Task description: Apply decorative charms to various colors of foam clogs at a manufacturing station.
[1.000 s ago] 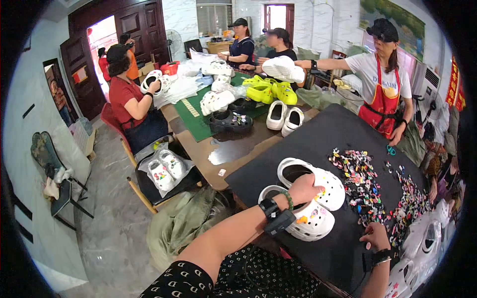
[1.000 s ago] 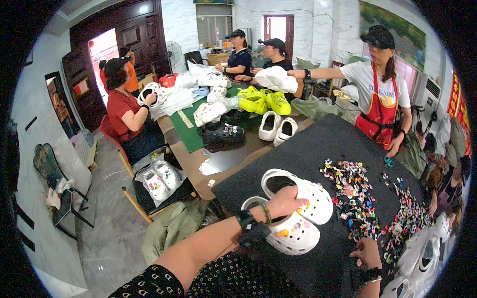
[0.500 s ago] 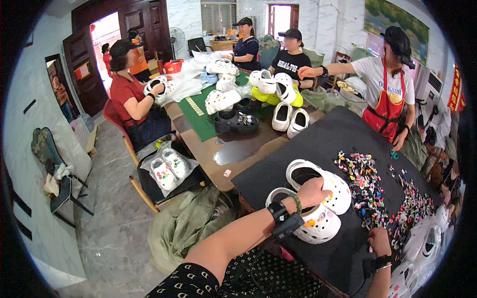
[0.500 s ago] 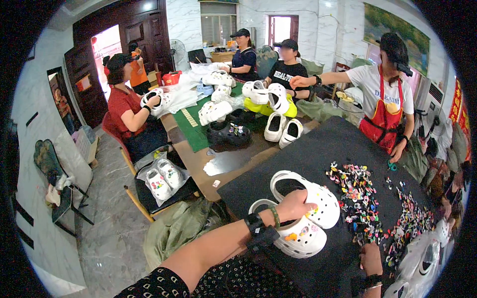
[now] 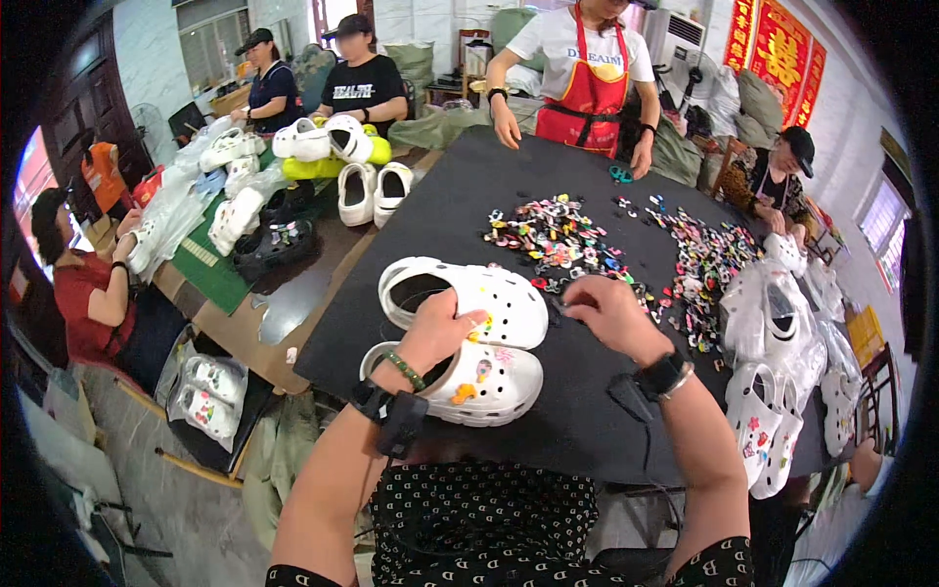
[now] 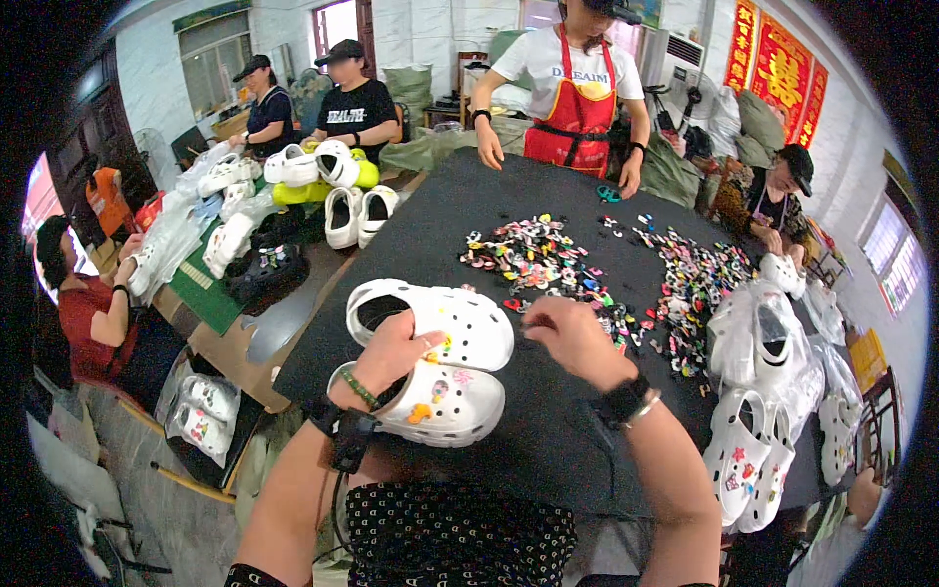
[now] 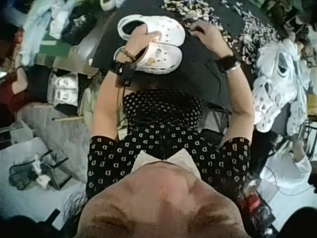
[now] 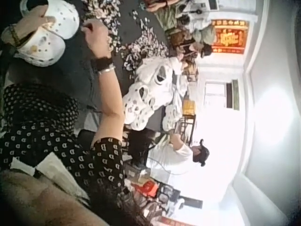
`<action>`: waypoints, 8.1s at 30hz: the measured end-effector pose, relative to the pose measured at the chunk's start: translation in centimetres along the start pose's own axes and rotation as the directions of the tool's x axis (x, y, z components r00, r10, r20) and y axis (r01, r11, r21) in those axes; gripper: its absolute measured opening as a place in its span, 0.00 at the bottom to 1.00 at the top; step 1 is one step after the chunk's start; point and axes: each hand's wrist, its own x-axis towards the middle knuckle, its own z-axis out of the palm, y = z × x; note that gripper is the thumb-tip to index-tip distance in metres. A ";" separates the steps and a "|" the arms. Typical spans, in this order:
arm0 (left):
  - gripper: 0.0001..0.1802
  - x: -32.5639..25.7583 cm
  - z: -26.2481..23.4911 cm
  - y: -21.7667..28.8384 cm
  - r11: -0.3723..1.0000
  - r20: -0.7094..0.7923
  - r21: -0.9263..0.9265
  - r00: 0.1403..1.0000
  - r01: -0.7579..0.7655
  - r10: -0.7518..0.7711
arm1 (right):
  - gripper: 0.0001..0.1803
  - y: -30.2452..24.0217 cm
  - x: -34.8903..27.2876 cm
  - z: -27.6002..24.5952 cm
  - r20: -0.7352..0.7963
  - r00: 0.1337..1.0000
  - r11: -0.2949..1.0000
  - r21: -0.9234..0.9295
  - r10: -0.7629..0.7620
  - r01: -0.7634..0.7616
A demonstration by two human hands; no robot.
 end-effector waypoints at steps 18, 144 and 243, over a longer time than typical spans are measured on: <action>0.19 0.1 0.1 -0.4 0.996 -0.086 0.022 0.993 0.087 -0.085 | 0.07 -2.4 4.3 5.2 0.115 0.975 0.978 -0.062 -0.192 0.200; 0.21 0.5 1.2 -0.2 0.992 -0.051 0.127 0.999 0.014 -0.007 | 0.11 -1.0 5.9 5.8 -0.018 0.997 0.996 -0.040 -0.079 0.078; 0.18 0.6 1.1 -0.4 0.995 -0.003 0.096 1.000 -0.019 0.019 | 0.43 2.6 6.5 3.7 0.339 0.911 0.925 0.209 0.235 -0.316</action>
